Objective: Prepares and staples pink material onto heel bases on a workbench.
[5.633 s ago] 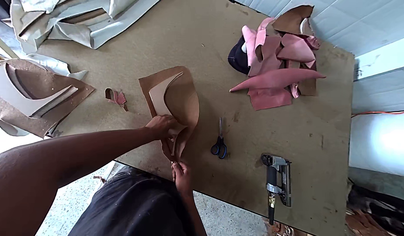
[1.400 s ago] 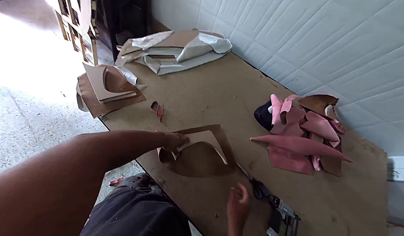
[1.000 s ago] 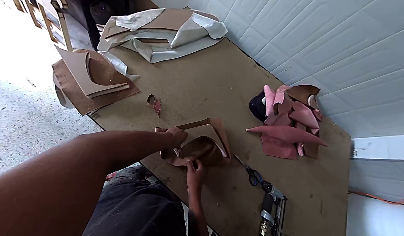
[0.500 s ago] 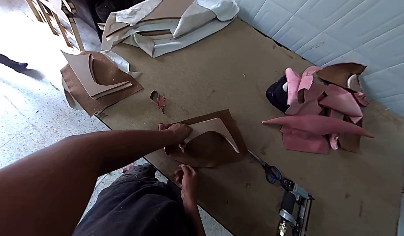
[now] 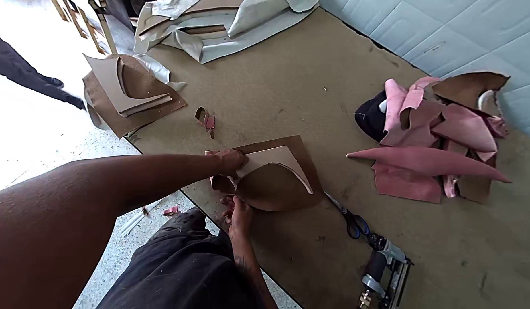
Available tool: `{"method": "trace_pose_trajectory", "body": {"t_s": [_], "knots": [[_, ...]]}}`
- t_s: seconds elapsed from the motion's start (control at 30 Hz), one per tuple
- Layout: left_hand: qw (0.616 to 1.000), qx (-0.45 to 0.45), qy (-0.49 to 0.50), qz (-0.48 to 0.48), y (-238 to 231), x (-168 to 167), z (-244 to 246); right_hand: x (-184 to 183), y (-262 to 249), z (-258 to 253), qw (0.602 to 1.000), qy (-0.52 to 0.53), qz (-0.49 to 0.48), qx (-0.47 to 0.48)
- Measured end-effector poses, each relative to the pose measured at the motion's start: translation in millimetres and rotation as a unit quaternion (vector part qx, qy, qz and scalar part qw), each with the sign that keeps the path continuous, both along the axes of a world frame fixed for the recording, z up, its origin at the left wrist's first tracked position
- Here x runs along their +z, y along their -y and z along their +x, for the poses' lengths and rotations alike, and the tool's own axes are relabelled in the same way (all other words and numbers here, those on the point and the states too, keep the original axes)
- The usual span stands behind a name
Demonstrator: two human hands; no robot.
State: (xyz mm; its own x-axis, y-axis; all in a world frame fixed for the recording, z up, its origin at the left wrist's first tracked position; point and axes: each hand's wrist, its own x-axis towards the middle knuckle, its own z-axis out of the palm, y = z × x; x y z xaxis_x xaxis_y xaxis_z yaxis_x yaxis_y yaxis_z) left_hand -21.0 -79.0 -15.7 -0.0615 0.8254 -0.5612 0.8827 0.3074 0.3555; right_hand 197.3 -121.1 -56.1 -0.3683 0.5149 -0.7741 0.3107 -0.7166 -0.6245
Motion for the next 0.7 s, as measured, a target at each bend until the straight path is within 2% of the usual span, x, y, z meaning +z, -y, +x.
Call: {"method": "trace_pose_trajectory", "body": {"t_s": [0.1,0.23,0.4,0.53,0.7], "knots": [[1.0,0.017,-0.015,0.007,0.5,-2.6,2.4,1.6,1.1,5.4,1.0,-0.02,-0.01,-0.013],[0.999,0.032,-0.003,0.012,2.1,-9.7,3.8,-3.6,10.0,18.2,0.998,-0.044,0.038,-0.014],[1.0,0.027,0.009,0.011,0.4,-10.1,-1.9,7.4,10.1,15.1,0.993,-0.067,-0.065,-0.067],[1.0,0.018,0.015,-0.001,0.0,-7.5,-2.2,7.0,6.3,-3.1,0.99,-0.041,-0.099,-0.091],[1.0,0.015,0.01,0.003,-1.1,-11.1,-3.7,1.2,10.1,-10.9,0.998,-0.014,-0.029,-0.046]]}}
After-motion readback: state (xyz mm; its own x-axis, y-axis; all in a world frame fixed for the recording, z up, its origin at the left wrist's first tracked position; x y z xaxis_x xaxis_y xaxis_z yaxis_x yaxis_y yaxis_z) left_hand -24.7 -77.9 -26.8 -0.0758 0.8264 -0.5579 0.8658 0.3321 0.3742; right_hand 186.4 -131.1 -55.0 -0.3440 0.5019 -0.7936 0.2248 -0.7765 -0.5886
